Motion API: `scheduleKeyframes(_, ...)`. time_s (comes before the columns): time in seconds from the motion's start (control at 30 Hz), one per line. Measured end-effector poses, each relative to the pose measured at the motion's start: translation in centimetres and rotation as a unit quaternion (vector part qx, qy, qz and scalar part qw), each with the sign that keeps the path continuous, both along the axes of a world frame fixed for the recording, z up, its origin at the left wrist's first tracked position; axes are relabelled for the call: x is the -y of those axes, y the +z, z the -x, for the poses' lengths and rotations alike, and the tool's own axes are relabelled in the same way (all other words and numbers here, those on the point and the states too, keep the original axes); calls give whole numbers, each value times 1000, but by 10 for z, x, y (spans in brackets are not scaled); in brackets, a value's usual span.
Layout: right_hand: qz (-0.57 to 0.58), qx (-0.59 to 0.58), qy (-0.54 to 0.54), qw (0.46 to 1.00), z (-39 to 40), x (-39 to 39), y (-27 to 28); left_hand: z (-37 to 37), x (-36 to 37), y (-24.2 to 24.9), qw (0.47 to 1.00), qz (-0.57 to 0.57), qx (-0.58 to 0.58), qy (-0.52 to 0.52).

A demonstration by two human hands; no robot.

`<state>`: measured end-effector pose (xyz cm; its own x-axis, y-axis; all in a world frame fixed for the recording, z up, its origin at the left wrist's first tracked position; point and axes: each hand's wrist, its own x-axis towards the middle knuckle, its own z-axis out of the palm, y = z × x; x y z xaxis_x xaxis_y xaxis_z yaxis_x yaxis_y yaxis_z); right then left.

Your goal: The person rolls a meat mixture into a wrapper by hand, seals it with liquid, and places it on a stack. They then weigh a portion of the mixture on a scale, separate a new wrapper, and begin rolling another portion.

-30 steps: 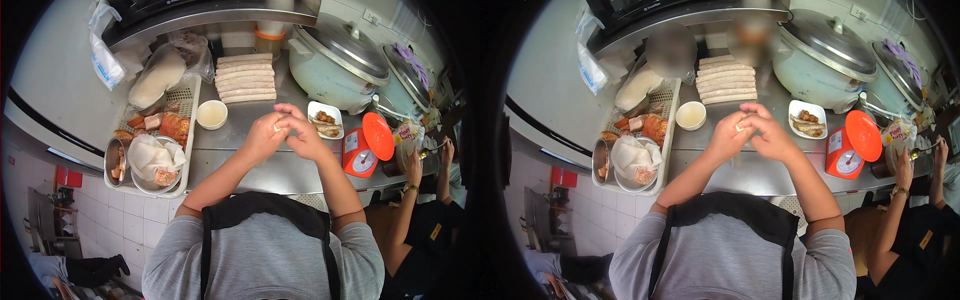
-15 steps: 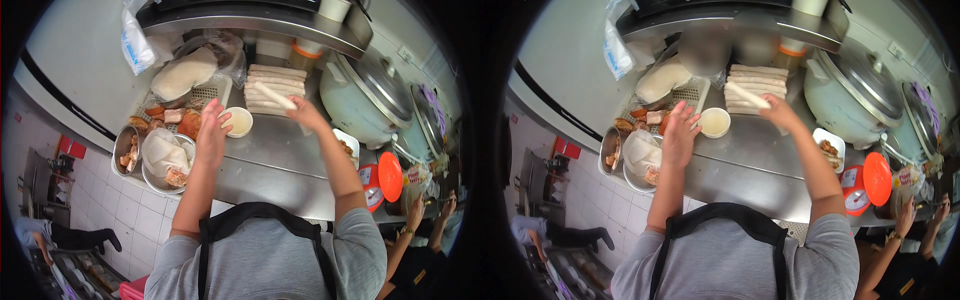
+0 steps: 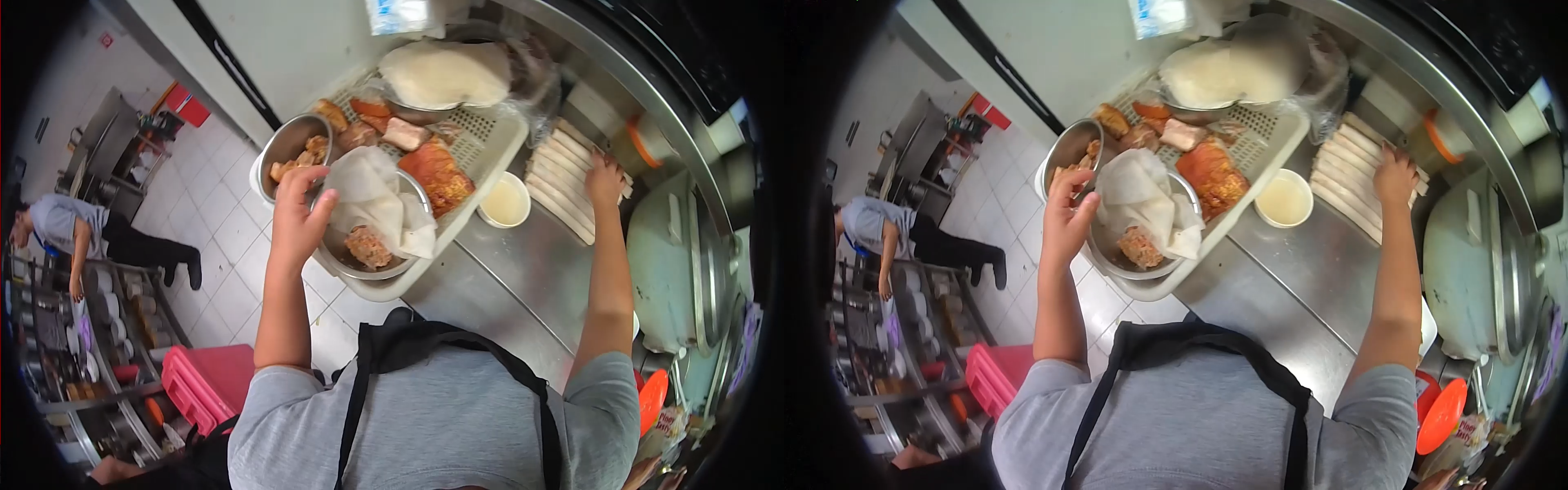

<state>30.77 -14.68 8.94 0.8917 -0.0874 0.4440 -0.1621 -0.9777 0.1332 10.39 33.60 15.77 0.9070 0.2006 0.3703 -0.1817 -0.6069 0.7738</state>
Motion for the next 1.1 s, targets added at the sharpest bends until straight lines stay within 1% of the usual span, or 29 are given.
scheduleKeyframes(0.03,-42,11,83,996,3,-15,4,-1,-6,-4,998,-57,-8,-25)
scheduleKeyframes(0.1,-127,32,236,963,15,-50,14,-6,-5,-6,983,-163,-12,-86)
scheduleKeyframes(0.13,-194,-9,321,927,31,-81,28,-8,1,-4,972,-208,-36,-107)
scheduleKeyframes(0.17,-259,-49,400,878,51,-118,44,-10,7,-2,957,-253,-58,-128)
scheduleKeyframes(0.2,-289,-139,450,833,72,-148,57,-11,11,-2,940,-296,-80,-152)
scheduleKeyframes(0.23,-253,-160,524,797,97,-173,64,-13,11,-9,940,-285,-69,-175)
scheduleKeyframes(0.3,-184,-284,599,726,127,-210,80,-13,13,-7,931,-293,-85,-199)
scheduleKeyframes(0.4,-126,-308,625,706,139,-229,71,-14,6,-10,924,-300,-89,-220)
scheduleKeyframes(0.43,-129,-293,645,694,137,-229,71,-15,3,-11,923,-302,-86,-224)
scheduleKeyframes(0.53,-225,-353,585,694,118,-220,65,-14,-9,-3,901,-346,-70,-252)
scheduleKeyframes(0.57,-239,-258,610,710,116,-218,67,-15,-13,0,888,-379,-56,-255)
scheduleKeyframes(0.63,-446,-251,501,698,118,-220,80,-17,-22,5,857,-445,-29,-258)
scheduleKeyframes(0.67,-541,-242,438,676,120,-220,89,-19,-22,8,858,-436,-55,-268)
scheduleKeyframes(0.73,-595,-159,424,664,119,-224,108,-25,-17,18,855,-416,-109,-289)
scheduleKeyframes(0.77,-621,-117,414,655,119,-227,118,-28,-11,23,870,-397,-85,-278)
scheduleKeyframes(0.83,-594,-57,398,697,124,-232,140,-32,7,34,896,-359,-35,-259)
scheduleKeyframes(0.87,-578,-24,389,717,127,-234,151,-33,17,38,912,-326,31,-247)
scheduleKeyframes(0.9,-575,16,385,722,130,-235,159,-33,29,42,923,-289,95,-236)
scheduleKeyframes(0.93,-590,30,377,714,133,-233,167,-32,41,43,929,-249,156,-224)
scheduleKeyframes(0.97,-604,42,369,705,137,-230,174,-30,55,42,930,-231,178,-223)
scheduleKeyframes(1.0,-619,54,360,696,141,-225,181,-28,71,39,931,-212,199,-220)
scheduleKeyframes(1.03,-615,68,354,702,146,-219,187,-25,85,37,932,-191,220,-217)
scheduleKeyframes(1.1,-625,92,350,691,155,-204,192,-35,108,27,930,-154,225,-247)
